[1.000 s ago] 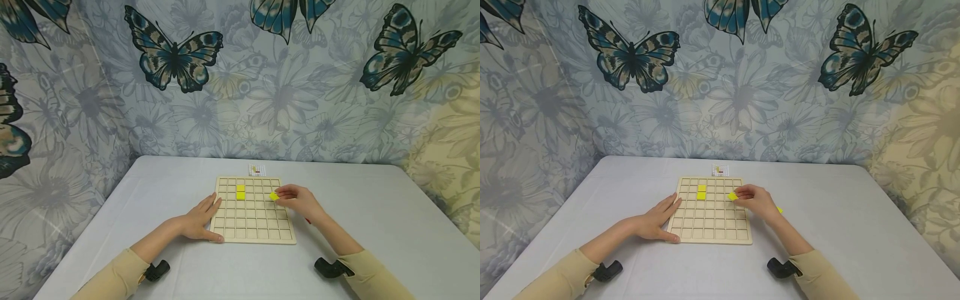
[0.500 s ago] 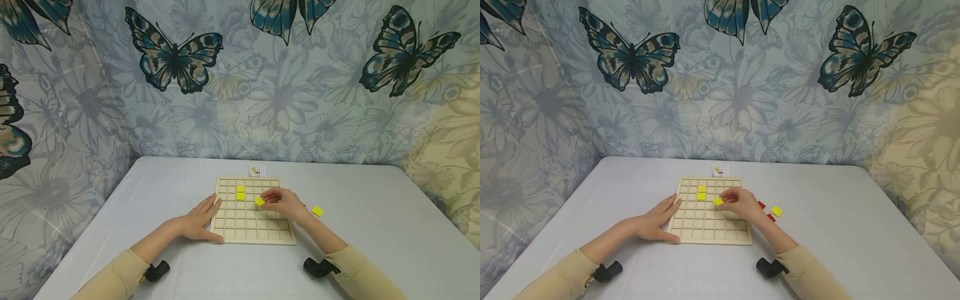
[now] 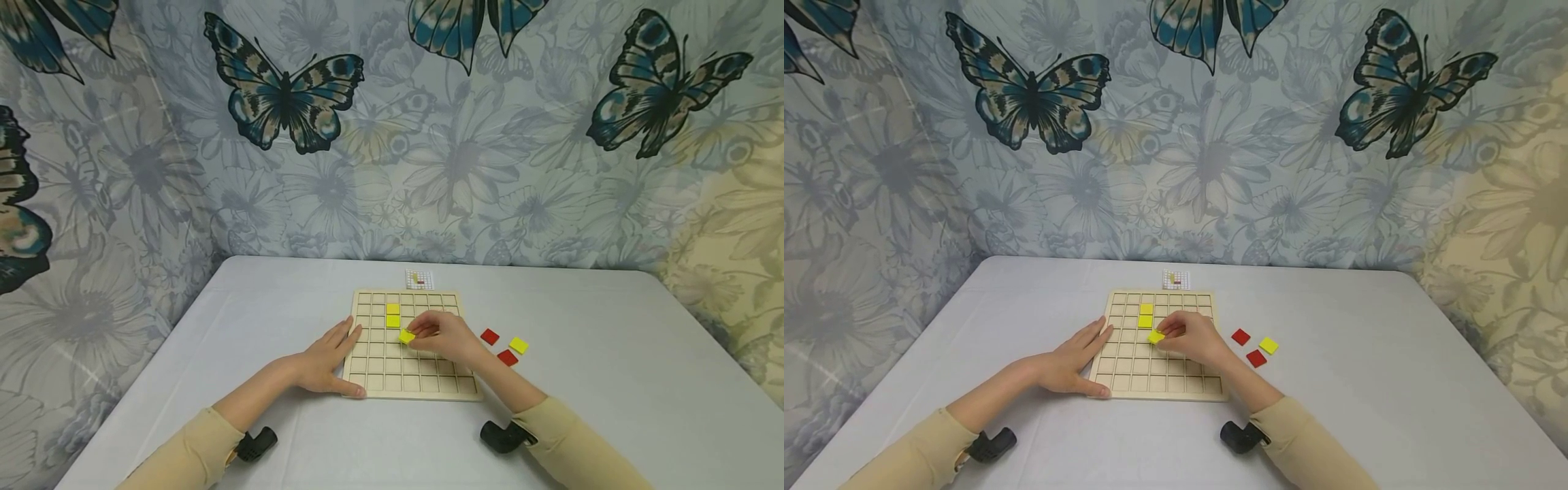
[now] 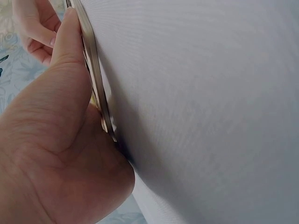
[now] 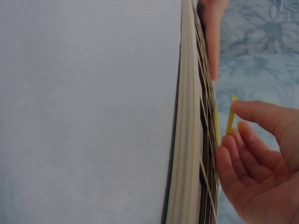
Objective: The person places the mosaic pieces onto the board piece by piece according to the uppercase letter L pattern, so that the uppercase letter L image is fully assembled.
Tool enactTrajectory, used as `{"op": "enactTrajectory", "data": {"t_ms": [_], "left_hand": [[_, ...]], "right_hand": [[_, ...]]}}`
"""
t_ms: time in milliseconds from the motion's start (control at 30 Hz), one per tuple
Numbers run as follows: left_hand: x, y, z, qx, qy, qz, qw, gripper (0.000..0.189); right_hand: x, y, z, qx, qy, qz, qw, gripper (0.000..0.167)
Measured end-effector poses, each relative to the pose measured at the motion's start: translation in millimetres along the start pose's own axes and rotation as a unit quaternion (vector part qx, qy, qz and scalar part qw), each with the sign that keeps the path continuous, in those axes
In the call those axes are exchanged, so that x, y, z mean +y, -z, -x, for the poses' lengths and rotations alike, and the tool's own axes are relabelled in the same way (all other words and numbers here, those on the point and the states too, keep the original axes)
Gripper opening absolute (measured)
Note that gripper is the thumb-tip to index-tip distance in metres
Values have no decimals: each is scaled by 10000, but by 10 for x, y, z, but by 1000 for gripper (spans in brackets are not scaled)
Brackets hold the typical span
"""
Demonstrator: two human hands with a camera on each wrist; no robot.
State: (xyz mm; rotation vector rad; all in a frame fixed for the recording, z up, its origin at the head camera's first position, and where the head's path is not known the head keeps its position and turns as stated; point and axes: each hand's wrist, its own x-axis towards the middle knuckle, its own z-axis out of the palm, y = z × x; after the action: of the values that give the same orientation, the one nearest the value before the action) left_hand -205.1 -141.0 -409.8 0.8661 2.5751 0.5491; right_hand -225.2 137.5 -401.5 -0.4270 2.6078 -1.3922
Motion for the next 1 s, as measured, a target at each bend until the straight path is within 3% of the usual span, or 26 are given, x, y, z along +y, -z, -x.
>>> {"op": "enactTrajectory", "data": {"t_ms": [600, 1000], "left_hand": [[8, 19, 2, -34, 72, -43, 10000, 115], [-4, 9, 10, -38, 32, -11, 10000, 117]], "right_hand": [[-67, -127, -110, -91, 672, 853, 9940, 14], [-86, -160, -151, -33, 913, 1053, 9902, 11]]}}
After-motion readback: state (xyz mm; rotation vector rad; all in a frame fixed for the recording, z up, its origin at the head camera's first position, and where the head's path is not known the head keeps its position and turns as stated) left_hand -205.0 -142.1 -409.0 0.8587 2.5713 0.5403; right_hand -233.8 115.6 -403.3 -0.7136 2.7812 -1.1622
